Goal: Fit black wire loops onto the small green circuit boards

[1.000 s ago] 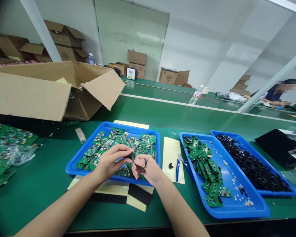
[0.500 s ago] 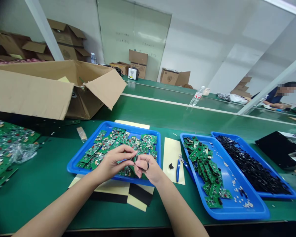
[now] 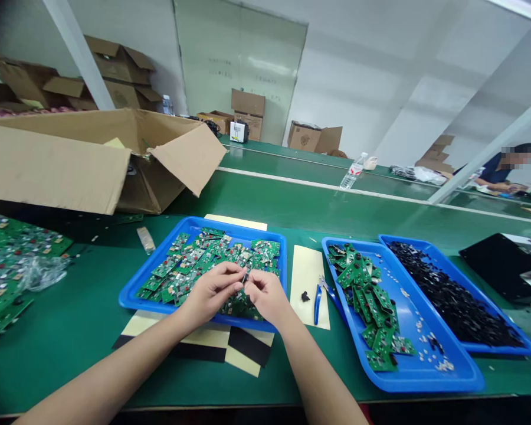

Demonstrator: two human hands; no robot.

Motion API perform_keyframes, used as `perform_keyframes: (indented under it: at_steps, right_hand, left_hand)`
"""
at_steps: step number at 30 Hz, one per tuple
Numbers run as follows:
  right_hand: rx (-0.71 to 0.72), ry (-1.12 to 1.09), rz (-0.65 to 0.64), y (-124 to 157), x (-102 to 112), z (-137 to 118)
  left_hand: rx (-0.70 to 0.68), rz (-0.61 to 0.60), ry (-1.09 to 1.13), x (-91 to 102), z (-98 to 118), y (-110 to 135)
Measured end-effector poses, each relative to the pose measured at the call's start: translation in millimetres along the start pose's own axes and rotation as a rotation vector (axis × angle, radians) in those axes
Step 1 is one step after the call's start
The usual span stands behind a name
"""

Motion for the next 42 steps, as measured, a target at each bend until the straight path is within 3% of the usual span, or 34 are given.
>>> perform_keyframes:
  at_steps: [13,16,19,25,30,37,42]
  right_hand:
    - [0.052,0.347,0.047,1,3,-3]
    - [0.039,0.258,0.057,1,4,-1]
    - [0.076,0.028,0.064,1,6,-3]
    - [0.262,-0.277,0.254,3,17,-12]
    - [0.283,-0.198,0.166,7,5,-13]
    - [0.284,-0.009,0.150,8,1,-7]
    - [0.217,-0.103,0.123,7,2,1]
  left_hand:
    - [0.234,-0.054,0.199,-7.1,-7,-1]
    - [0.278,-0.035,0.255,-1.8,-1,-2]
    - [0.354,-0.001,0.347,4.7,3,-2]
    - [0.583,-0.074,0.596,-3.1,-7,1]
    - [0.659,-0.055,0.699,-8.6,-8,2]
    - [0.659,-0.085,0.718,-14.0,-1,2]
    - [0.733,-0.096,0.778,-18.1,-8,4]
Point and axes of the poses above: each hand's wrist, its own y-axis away from the middle knuckle, its own x-axis out of the back of the hand, z = x × y, the point moved 4 cm from there along -y, towards the middle knuckle, and after that the axes turned 8 degrees about x, right-handed, at the moved point
